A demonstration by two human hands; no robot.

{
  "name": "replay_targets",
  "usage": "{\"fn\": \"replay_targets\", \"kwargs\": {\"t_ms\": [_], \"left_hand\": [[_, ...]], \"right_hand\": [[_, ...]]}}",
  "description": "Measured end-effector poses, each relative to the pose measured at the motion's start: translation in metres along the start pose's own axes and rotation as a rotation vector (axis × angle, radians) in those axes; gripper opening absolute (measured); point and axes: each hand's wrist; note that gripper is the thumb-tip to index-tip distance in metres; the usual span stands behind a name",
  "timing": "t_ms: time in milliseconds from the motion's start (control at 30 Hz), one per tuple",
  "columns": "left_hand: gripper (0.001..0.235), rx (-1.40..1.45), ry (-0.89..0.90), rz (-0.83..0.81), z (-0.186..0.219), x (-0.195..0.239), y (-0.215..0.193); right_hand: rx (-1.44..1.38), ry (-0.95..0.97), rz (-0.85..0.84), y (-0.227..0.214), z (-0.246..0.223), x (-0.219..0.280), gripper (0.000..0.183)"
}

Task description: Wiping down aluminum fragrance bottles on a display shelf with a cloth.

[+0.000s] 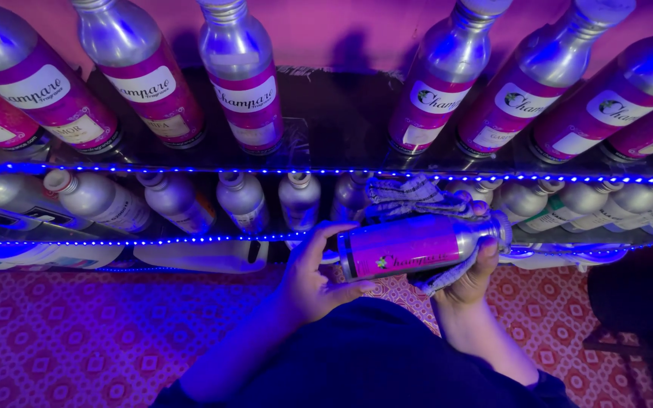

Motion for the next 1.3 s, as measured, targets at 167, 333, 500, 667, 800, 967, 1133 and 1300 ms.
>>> {"fn": "replay_targets", "kwargs": {"t_ms": [167, 333, 500, 667, 800, 967, 1133, 1300], "left_hand": [[0.062, 0.224, -0.156, -0.014, -0.022, 0.011, -0.005], [0.046, 0.212, -0.152, -0.082, -0.007, 0.002, -0.007], [0.072, -0.157, 0.138, 0.076, 0.002, -0.001, -0.004], [0.068, -0.131, 0.102, 0.060, 0.007, -0.001, -0.006], [0.072, -0.096, -0.075, -0.006, -0.024, 0.016, -0.014], [0.048, 0.082, -0.160, -0.041, -0.015, 0.011, -0.014], [0.085, -0.072, -0.018, -0.019, 0.012, -0.002, -0.002], [0.066, 0.012, -0.131, -0.066, -0.017, 0.016, -0.004]], "right_hand": [[0.120, -0.036, -0.051, -0.013, 0.000, -0.001, 0.064], [0.151, -0.092, -0.295, 0.004, 0.000, 0.004, 0.049], [0.108, -0.086, -0.247, -0.004, 0.000, 0.001, 0.049], [0.124, -0.079, -0.248, -0.004, 0.000, 0.004, 0.050], [0.161, -0.131, -0.315, 0.005, 0.003, 0.005, 0.046], [0.209, -0.155, -0.322, -0.003, 0.002, 0.004, 0.047], [0.223, -0.116, -0.257, 0.001, -0.001, 0.001, 0.049], [0.143, 0.089, -0.127, -0.029, -0.003, -0.015, 0.063]]}}
Point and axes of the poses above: each hand's wrist, its own x-axis away from the middle knuckle, its own y-axis out of the palm, z = x × y, and after that the axes turned 1 degree about -y, right-handed
